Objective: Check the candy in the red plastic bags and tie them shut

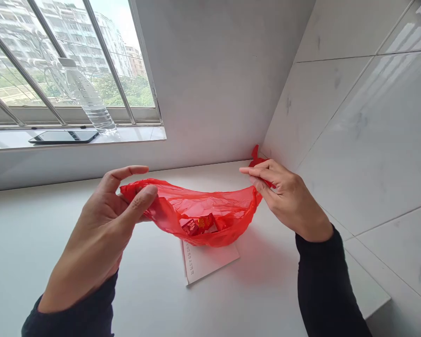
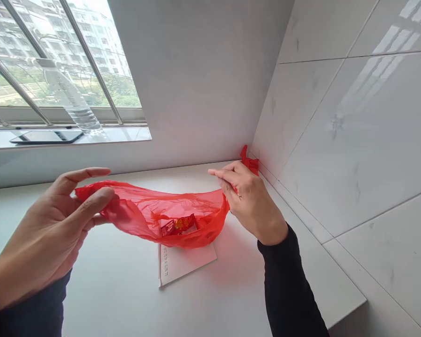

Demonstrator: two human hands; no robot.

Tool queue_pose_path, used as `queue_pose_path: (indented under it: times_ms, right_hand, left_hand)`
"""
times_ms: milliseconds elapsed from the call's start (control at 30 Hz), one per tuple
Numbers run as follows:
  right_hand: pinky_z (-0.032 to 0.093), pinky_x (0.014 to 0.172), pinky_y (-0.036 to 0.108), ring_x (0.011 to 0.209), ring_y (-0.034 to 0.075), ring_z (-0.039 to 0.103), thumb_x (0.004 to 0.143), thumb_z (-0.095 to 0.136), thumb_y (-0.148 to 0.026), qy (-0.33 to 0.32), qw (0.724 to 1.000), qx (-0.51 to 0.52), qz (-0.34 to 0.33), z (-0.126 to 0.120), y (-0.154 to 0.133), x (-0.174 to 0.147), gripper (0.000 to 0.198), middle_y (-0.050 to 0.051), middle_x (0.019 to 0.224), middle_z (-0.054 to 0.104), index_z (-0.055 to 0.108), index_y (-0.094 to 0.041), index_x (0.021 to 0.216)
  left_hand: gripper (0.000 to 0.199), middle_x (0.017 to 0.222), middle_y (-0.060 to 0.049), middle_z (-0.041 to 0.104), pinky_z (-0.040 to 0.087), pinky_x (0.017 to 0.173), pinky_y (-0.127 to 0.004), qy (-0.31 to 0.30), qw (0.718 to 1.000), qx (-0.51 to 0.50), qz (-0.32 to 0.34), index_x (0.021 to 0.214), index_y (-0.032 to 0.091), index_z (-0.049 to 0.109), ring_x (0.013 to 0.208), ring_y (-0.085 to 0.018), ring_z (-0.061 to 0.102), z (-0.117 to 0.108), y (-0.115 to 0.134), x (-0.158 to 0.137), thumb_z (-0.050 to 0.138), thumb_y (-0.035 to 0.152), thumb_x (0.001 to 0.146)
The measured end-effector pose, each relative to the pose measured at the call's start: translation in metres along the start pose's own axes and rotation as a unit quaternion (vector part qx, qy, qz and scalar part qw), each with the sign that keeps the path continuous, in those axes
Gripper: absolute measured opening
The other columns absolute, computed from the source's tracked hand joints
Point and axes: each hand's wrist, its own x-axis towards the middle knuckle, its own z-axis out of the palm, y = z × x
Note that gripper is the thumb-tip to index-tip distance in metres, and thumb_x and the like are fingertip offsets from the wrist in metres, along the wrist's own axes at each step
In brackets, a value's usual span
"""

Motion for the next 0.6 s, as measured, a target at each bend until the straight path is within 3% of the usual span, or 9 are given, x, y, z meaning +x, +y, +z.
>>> queue_pose_path:
  times_ms: [67,167,300,367,433,500,600]
  right_hand:
    - [0.056,0.086,0.033,0.098,0.018,0.066,0.106,0.044,-0.028,0.021,0.999,0.036,-0.002,0.000,0.000,0.001,0.034,0.004,0.108,0.068,0.068,-0.028,0.130]
    - [0.055,0.093,0.037,0.111,0.021,0.064,0.105,0.048,-0.041,-0.012,0.999,0.026,0.014,-0.005,0.000,-0.002,0.039,0.004,0.118,0.067,0.059,-0.031,0.141]
    - [0.052,0.100,0.043,0.128,0.028,0.055,0.089,0.068,-0.057,-0.188,0.979,-0.063,0.041,-0.021,0.003,-0.011,0.073,0.005,0.139,0.057,0.040,-0.040,0.154]
    - [0.052,0.099,0.044,0.128,0.030,0.055,0.087,0.070,-0.057,-0.249,0.962,-0.094,0.065,-0.026,0.006,-0.013,0.070,0.005,0.141,0.056,0.046,-0.040,0.150]
    - [0.053,0.095,0.043,0.120,0.028,0.060,0.092,0.064,-0.053,-0.240,0.960,-0.114,0.091,-0.028,0.010,-0.013,0.048,0.005,0.133,0.061,0.060,-0.036,0.137]
    - [0.053,0.090,0.041,0.110,0.025,0.063,0.097,0.056,-0.048,-0.186,0.969,-0.123,0.111,-0.028,0.014,-0.010,0.031,0.004,0.121,0.065,0.069,-0.034,0.122]
    - [0.053,0.085,0.039,0.103,0.023,0.064,0.097,0.056,-0.050,-0.129,0.976,-0.119,0.126,-0.027,0.017,-0.006,0.028,0.003,0.112,0.067,0.072,-0.034,0.114]
  left_hand:
    - [0.062,0.099,0.002,0.076,0.059,0.078,-0.022,-0.052,0.998,0.022,0.017,0.140,0.040,0.051,0.088,-0.017,0.072,-0.002,-0.002,0.000,0.077,0.048,0.084]
    - [0.059,0.116,0.001,0.075,0.055,0.089,-0.020,-0.094,0.995,0.027,0.020,0.143,0.041,0.050,0.104,-0.017,0.069,-0.004,-0.005,0.000,0.072,0.048,0.088]
    - [0.045,0.108,-0.001,0.077,0.054,0.097,-0.026,-0.035,0.999,0.029,-0.001,0.127,0.032,0.067,0.103,-0.020,0.072,-0.003,-0.006,0.001,0.069,0.055,0.088]
    - [0.041,0.103,-0.001,0.078,0.056,0.095,-0.028,0.017,0.999,0.049,0.014,0.119,0.030,0.071,0.097,-0.021,0.074,-0.001,-0.003,0.001,0.068,0.056,0.088]
    - [0.035,0.103,0.000,0.077,0.058,0.090,-0.027,0.071,0.995,0.065,0.031,0.117,0.031,0.073,0.092,-0.019,0.074,0.002,0.001,-0.001,0.067,0.052,0.090]
    - [0.028,0.102,0.002,0.077,0.060,0.085,-0.024,0.123,0.989,0.066,0.041,0.113,0.031,0.075,0.088,-0.016,0.073,0.005,0.005,-0.002,0.069,0.047,0.090]
    - [0.027,0.097,0.003,0.076,0.061,0.080,-0.021,0.193,0.979,0.047,0.046,0.104,0.030,0.079,0.084,-0.013,0.069,0.007,0.007,-0.002,0.073,0.049,0.086]
